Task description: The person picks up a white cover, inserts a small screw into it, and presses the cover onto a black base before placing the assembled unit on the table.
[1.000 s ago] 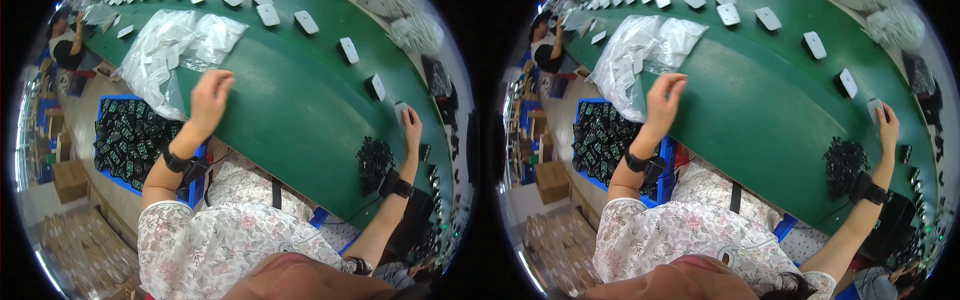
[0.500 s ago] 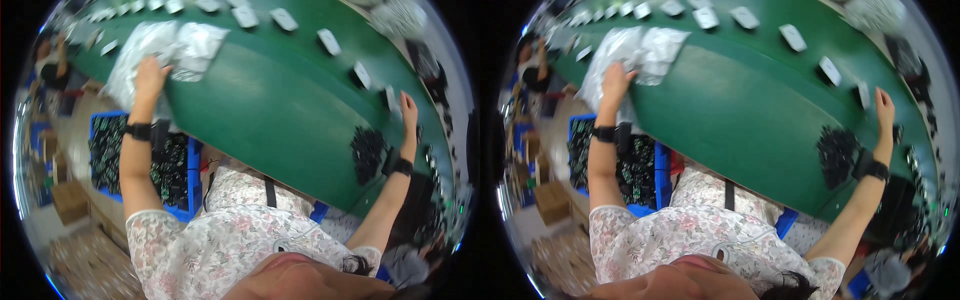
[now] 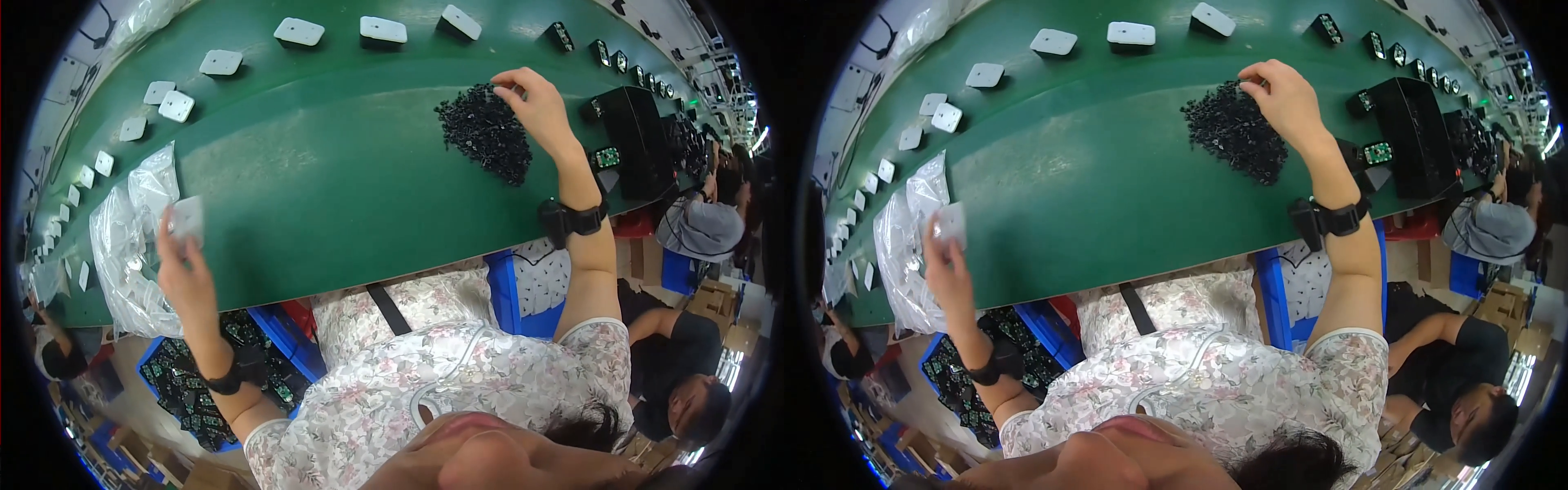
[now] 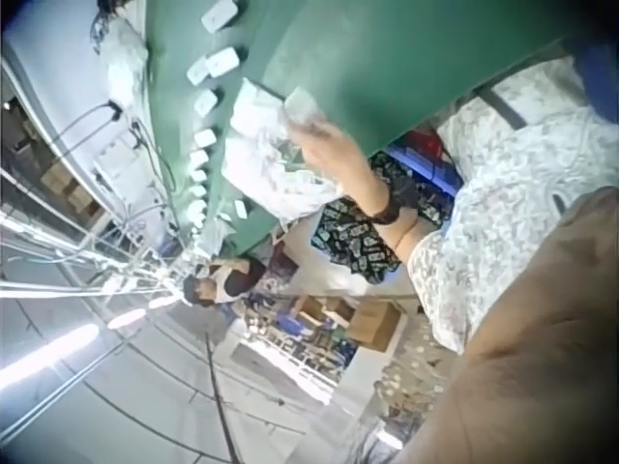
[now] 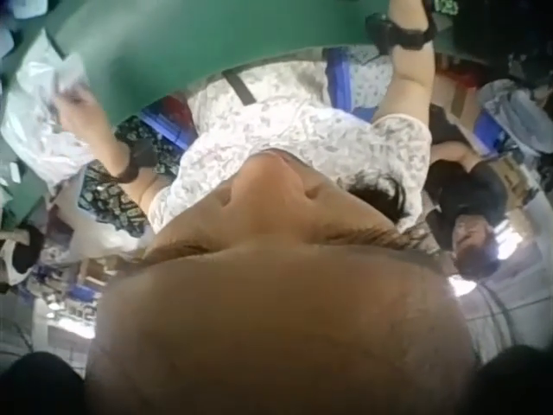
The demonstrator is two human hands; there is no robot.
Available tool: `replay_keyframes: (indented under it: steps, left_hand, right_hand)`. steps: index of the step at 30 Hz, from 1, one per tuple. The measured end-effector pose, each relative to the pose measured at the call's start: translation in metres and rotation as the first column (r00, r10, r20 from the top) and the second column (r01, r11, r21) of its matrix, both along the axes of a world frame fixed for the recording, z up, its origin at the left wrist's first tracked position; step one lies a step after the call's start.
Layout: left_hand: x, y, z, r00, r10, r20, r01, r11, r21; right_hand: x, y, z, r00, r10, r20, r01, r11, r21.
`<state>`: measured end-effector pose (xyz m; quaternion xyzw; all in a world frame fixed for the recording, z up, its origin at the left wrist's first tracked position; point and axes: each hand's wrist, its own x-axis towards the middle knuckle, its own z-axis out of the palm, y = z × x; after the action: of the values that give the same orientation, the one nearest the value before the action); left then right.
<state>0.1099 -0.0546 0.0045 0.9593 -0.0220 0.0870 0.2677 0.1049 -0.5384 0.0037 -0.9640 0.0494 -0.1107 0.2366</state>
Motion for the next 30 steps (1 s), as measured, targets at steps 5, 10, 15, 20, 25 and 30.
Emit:
replay_keyframes:
  steps: [5,10,15,20,25,30]
  left_hand:
    - [0.011,-0.059,-0.042,0.967,-0.254,-0.032,0.232,0.920,-0.315]
    - [0.024,-0.078,-0.033,0.959,-0.281,-0.045,0.261,0.933,-0.245]
    - [0.049,-0.082,-0.041,0.863,-0.496,0.092,0.478,0.863,0.165]
    - [0.056,-0.107,-0.028,0.824,-0.565,0.051,0.526,0.795,0.303]
    - [0.054,-0.109,-0.014,0.728,-0.684,0.049,0.522,0.600,0.607]
    - [0.053,-0.098,-0.014,0.707,-0.708,-0.006,0.489,0.483,0.726]
  right_hand:
    - [0.008,-0.039,-0.017,0.983,-0.161,0.091,0.177,0.963,-0.203]
    - [-0.003,-0.061,-0.027,0.979,-0.169,-0.112,0.156,0.980,-0.120]
    - [-0.005,-0.051,-0.034,0.995,-0.101,-0.022,0.100,0.993,-0.061]
    - [-0.006,-0.051,-0.040,0.995,-0.032,0.094,0.046,0.987,-0.151]
    - [-0.007,-0.050,-0.041,0.976,-0.219,0.013,0.219,0.976,0.016]
    - [-0.015,-0.045,-0.033,0.968,-0.016,0.251,0.073,0.972,-0.222]
